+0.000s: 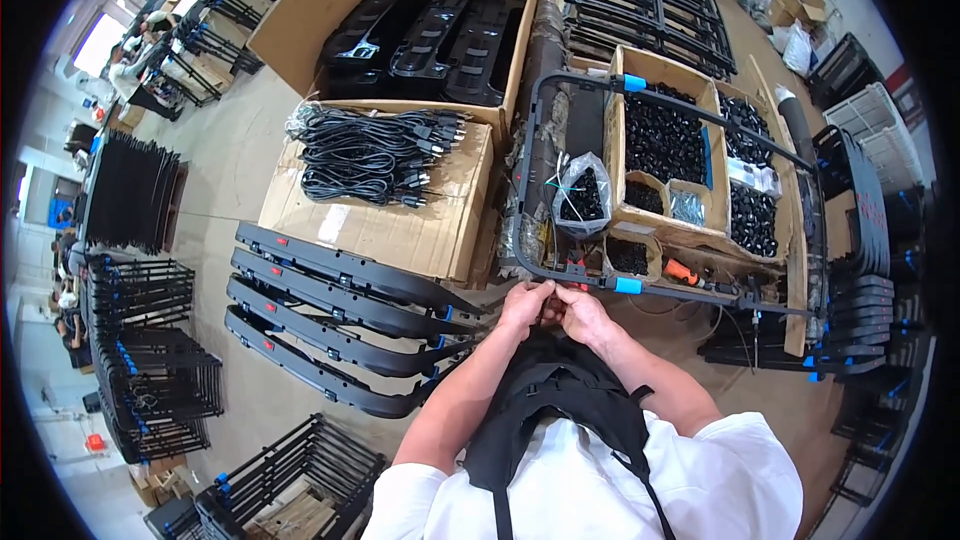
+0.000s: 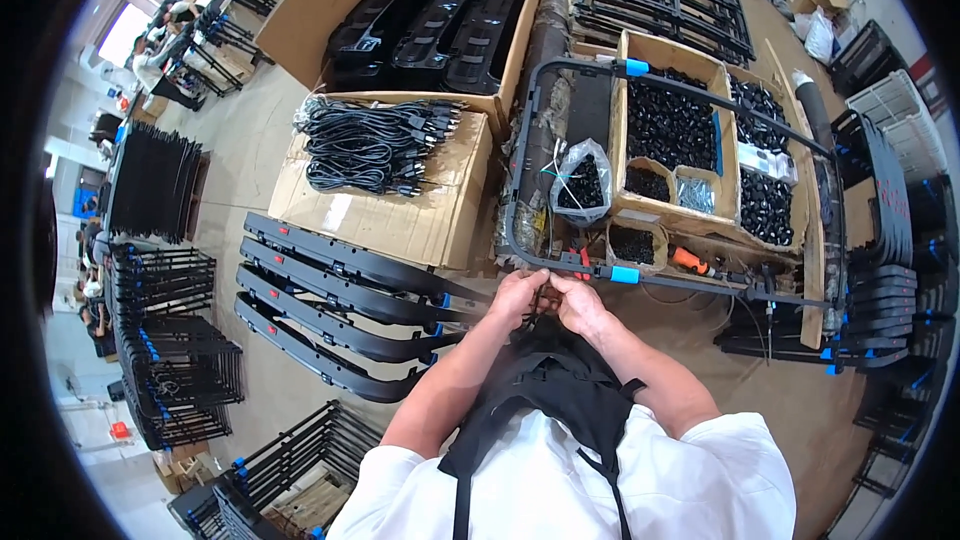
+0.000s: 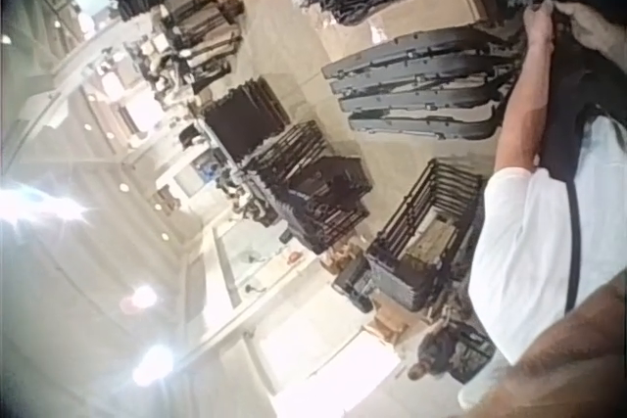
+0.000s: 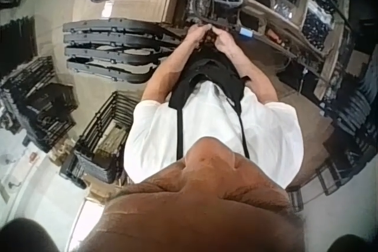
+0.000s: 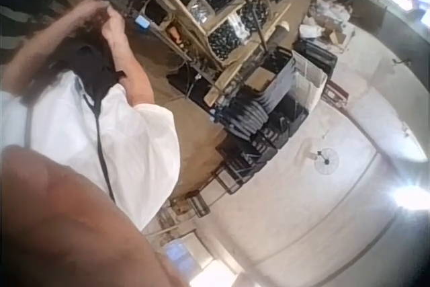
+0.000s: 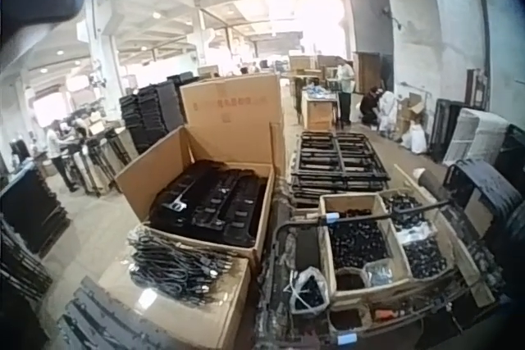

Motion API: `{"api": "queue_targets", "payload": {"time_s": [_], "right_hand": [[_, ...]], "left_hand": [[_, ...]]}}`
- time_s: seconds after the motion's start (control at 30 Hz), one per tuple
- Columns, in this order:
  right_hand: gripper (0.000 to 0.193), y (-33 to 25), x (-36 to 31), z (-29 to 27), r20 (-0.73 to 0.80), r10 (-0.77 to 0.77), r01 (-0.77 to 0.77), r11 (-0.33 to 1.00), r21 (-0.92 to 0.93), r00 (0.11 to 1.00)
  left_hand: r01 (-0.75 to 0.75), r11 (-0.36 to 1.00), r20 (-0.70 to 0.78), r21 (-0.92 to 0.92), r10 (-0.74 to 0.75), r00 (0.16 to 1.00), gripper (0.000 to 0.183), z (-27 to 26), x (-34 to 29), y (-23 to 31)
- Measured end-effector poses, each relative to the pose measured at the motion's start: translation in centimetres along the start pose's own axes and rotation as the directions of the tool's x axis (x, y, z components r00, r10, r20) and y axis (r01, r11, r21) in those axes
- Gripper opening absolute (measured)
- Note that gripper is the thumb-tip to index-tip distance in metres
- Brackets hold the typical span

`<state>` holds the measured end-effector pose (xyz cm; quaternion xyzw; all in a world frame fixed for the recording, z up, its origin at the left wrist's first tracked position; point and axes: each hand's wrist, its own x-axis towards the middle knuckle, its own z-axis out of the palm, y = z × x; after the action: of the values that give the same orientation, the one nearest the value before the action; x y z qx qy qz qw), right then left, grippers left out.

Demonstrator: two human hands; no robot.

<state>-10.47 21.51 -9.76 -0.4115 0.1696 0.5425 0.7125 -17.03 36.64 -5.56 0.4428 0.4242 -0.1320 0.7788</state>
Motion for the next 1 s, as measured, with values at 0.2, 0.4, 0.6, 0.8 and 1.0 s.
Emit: {"api": "queue_targets", "payload": {"time_s": [0.2, 0.4, 0.6, 0.8, 1.0], "right_hand": [[0.031, -2.0, -3.3, 0.8, -0.001, -0.18, 0.136, 0.744, -0.654, 0.984], [0.029, -7.3, -7.3, 8.7, 0.316, -0.128, 0.256, -0.347, -0.902, 0.94], [0.024, -7.8, -4.4, 9.4, 0.563, 0.162, 0.457, -0.776, -0.435, 0.811], [0.017, -9.6, -1.7, 9.7, 0.714, 0.359, 0.651, -0.738, -0.177, 0.602], [0.015, -11.1, -2.1, 9.3, 0.688, 0.334, 0.698, -0.625, -0.35, 0.645]], "left_hand": [[0.013, 0.994, 0.097, 0.112, -0.024, 0.995, 0.029, -0.8, -0.8, -1.9], [-0.367, 0.907, -0.061, 0.208, 0.386, 0.921, 0.03, -1.0, -0.3, -6.8], [-0.485, 0.738, -0.133, 0.47, 0.602, 0.787, 0.031, 0.2, -1.8, -7.2], [-0.507, 0.802, -0.15, 0.316, 0.569, 0.808, 0.03, -0.3, -2.7, -6.5], [-0.496, 0.82, -0.11, 0.284, 0.542, 0.833, 0.03, -1.4, -2.0, -6.2]]}}
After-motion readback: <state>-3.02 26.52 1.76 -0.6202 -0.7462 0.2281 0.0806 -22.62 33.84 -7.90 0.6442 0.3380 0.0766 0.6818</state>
